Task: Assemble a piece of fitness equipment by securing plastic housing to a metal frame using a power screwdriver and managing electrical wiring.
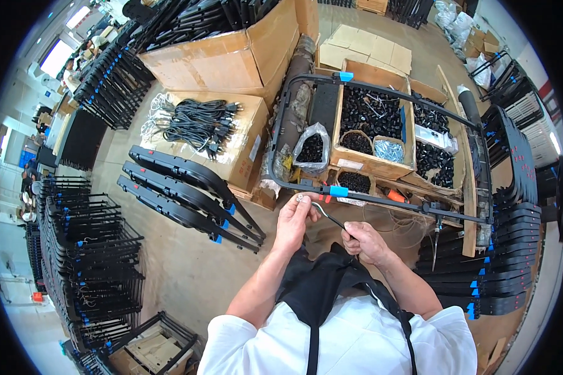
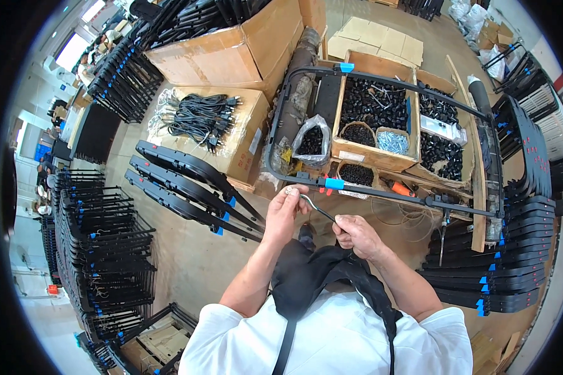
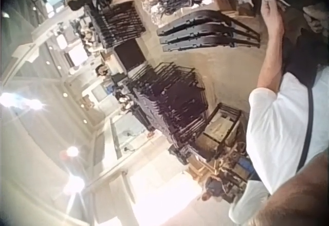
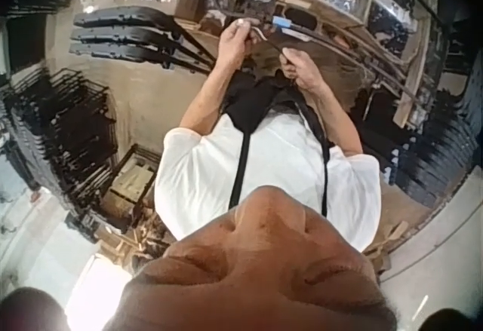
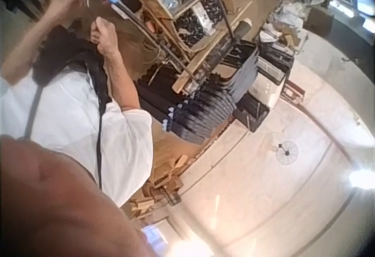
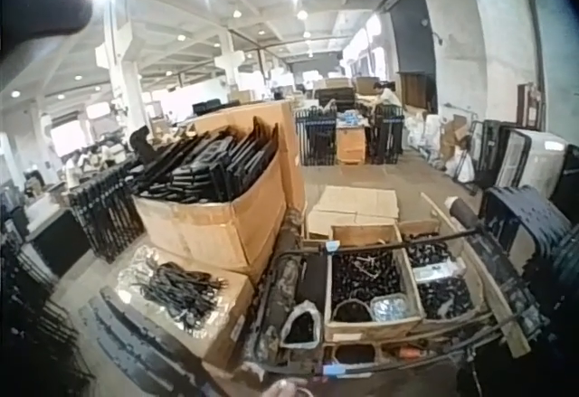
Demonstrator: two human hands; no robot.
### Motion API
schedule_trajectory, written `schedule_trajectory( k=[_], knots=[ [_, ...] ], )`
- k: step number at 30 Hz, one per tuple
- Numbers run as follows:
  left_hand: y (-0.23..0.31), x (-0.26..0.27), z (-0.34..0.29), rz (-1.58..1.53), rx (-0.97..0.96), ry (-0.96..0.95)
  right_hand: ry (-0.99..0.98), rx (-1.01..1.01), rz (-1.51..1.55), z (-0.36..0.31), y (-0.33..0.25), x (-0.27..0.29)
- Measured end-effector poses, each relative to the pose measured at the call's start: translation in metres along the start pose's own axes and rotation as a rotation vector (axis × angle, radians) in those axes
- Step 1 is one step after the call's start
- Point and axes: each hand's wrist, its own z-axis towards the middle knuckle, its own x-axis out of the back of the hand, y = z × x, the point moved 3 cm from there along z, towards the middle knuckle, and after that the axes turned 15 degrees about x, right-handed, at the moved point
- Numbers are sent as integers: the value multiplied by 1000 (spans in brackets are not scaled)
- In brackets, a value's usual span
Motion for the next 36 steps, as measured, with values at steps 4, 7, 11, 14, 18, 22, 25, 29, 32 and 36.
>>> schedule_trajectory(
  k=[4,7,11,14,18,22,25,29,32,36],
  knots=[
    [9,6,-1,-366,96,-226,-115,9,238,14,14,4],
    [16,5,-4,-458,139,-351,-226,-30,345,21,16,2],
    [-9,29,13,-437,225,-336,-298,-85,168,32,21,-3],
    [-17,37,20,-266,344,-162,-186,-134,-10,40,32,-5],
    [-44,56,30,-182,488,-31,-123,-57,-333,48,61,10],
    [-60,74,35,-624,692,-178,-100,-45,-499,53,79,15],
    [-70,87,43,-672,733,-284,-117,-39,-623,61,80,11],
    [-59,90,48,-339,681,-298,-92,-26,-669,69,87,12],
    [-44,90,54,-96,600,-375,29,-10,-636,74,102,21],
    [-61,110,74,157,500,-296,43,18,-714,90,109,20]
  ],
)
